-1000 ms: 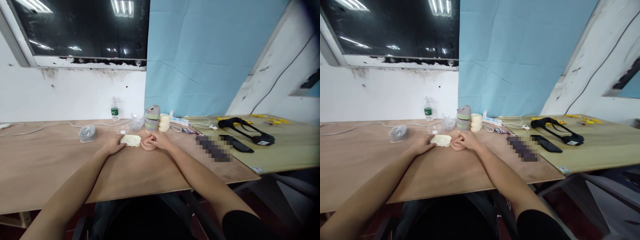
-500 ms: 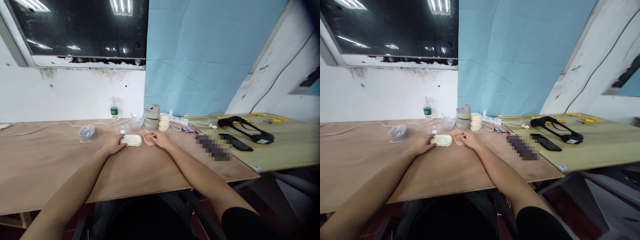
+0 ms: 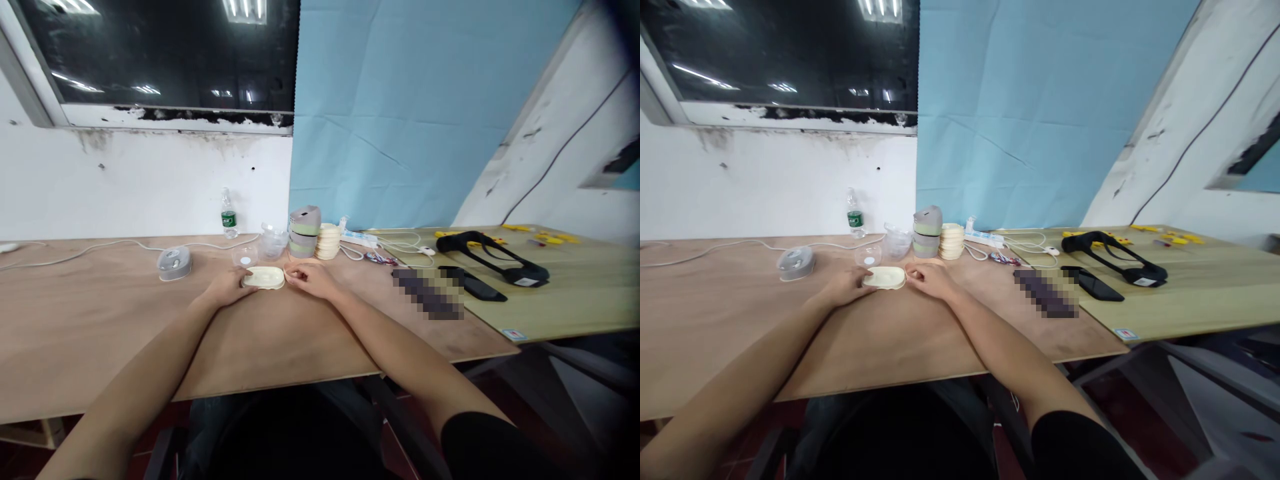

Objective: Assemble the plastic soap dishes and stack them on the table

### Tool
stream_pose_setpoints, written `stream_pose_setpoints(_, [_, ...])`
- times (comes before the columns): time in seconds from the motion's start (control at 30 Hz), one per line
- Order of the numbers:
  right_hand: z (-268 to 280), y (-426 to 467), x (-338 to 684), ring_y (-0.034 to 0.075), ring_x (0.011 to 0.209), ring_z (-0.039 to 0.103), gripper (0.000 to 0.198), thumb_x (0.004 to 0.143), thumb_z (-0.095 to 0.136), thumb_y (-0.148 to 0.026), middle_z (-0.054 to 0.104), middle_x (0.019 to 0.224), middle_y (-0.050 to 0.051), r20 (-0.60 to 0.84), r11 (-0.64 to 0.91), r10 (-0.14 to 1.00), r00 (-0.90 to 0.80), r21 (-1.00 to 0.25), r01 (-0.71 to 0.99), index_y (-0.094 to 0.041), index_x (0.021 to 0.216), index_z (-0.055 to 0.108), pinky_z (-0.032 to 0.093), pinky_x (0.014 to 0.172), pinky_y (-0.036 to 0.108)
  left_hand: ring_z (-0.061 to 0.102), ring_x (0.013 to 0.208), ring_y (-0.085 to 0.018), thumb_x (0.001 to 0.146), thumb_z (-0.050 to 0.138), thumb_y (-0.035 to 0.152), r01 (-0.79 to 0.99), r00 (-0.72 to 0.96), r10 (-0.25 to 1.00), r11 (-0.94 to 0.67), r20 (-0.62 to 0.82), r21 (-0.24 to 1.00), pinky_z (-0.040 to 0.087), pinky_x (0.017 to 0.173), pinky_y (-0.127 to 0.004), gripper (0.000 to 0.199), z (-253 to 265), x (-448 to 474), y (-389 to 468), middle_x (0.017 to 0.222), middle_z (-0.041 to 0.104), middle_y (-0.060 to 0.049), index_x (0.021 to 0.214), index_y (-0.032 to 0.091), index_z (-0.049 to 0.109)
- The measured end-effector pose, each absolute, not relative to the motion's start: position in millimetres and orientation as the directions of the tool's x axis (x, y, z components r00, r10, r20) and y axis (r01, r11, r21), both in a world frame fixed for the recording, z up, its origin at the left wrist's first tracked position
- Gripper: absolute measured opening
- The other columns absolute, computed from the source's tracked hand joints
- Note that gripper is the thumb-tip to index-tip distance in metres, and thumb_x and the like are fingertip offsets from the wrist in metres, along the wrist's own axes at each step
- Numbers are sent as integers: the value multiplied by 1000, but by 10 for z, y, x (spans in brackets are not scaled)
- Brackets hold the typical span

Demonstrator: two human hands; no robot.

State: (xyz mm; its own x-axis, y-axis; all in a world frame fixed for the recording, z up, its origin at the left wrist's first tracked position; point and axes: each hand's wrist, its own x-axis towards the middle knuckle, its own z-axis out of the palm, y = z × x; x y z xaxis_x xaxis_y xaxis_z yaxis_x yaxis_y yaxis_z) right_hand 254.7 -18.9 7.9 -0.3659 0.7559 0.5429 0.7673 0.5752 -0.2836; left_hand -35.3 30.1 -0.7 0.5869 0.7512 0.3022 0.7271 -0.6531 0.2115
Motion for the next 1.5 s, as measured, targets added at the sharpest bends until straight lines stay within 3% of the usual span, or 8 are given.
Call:
stream_pose_setpoints(0.43, [109,-223,2542,15,83,62,29,92,47,-41,71,92,3,532,559,774,-342,-324,763,-22,103,67,41,75,25,58,72,-16,74,57,65,541,758,549,-831,353,130,43,68,-28,47,77,-169,94,77,62,-4,70,18,61])
stream_pose_setpoints(0.6, [159,-242,2435,18,91,63,39,95,39,-47,71,98,5,455,582,792,-407,-358,730,-21,108,65,43,80,28,60,74,-17,76,55,65,440,824,450,-891,344,111,44,67,-28,48,57,93,-131,79,63,-4,76,18,62])
stream_pose_setpoints(0.7, [172,-219,2313,22,105,61,53,92,39,-55,65,117,9,427,673,737,-524,-395,625,-21,130,52,44,88,32,61,84,-20,81,49,63,434,834,429,-899,348,69,46,69,-30,46,19,214,-218,95,64,-7,85,19,64])
stream_pose_setpoints(0.87, [219,-271,2171,25,124,48,73,88,44,-60,48,139,12,585,820,568,-579,-338,463,-22,147,25,37,102,40,51,115,-28,79,54,63,372,797,348,-927,494,53,43,95,-40,60,54,263,-225,124,55,-12,123,21,54])
stream_pose_setpoints(1.03, [202,-335,2314,30,139,25,102,69,65,-65,22,154,11,406,742,666,-625,-273,613,-26,150,18,22,112,46,46,122,-30,85,45,59,529,743,504,-845,440,75,21,109,-51,57,109,83,-26,127,56,-12,127,21,53])
stream_pose_setpoints(1.13, [161,-265,2483,34,142,12,116,56,73,-67,11,156,11,277,639,768,-578,-266,722,-26,150,19,18,113,48,57,105,-27,88,39,55,677,646,646,-731,406,86,15,108,-55,44,109,-86,119,102,68,-8,98,22,67])
stream_pose_setpoints(1.3, [160,-111,2753,36,139,21,103,53,78,-61,26,152,13,307,549,825,-474,-241,800,-24,142,40,23,110,50,59,88,-23,84,44,58,763,544,742,-631,391,136,33,97,-45,45,132,-287,226,81,68,-6,71,20,64])
stream_pose_setpoints(1.5, [133,-82,2852,24,103,60,32,76,63,-28,68,108,7,343,550,812,-472,-180,816,-21,107,69,43,93,36,62,84,-22,83,42,62,708,599,737,-670,313,222,46,75,-32,48,87,-207,175,91,68,-7,89,20,64])
